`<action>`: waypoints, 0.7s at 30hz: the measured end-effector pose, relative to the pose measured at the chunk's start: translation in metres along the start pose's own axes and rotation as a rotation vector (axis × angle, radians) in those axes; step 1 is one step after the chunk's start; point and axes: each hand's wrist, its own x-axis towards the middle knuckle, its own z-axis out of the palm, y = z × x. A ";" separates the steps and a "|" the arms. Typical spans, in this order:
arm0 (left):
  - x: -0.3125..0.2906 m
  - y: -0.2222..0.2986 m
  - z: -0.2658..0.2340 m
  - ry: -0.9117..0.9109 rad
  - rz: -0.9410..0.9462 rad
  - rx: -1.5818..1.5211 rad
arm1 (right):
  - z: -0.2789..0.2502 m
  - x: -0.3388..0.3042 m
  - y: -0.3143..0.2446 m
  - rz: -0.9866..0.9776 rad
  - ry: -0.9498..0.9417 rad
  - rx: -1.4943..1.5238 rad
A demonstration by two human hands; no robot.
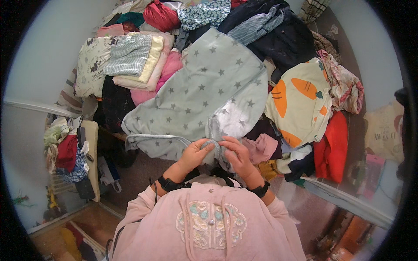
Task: The person folds several pieces of clothing, including a yellow cloth, a grey patterned cloth, and a grey star-patterned blanket, on a bed covered with other clothes. The person handles each item one at a time, unfolding, smoothing, and folding them before placing them on the pile.
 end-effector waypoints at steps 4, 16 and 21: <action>0.002 -0.005 -0.009 -0.108 0.264 0.529 | 0.012 -0.001 0.013 0.246 0.150 0.289; -0.015 0.003 -0.011 -0.225 0.472 0.922 | 0.020 -0.003 0.024 0.269 0.388 0.494; -0.020 0.008 -0.005 -0.269 0.456 0.993 | 0.019 -0.004 0.024 0.234 0.246 0.310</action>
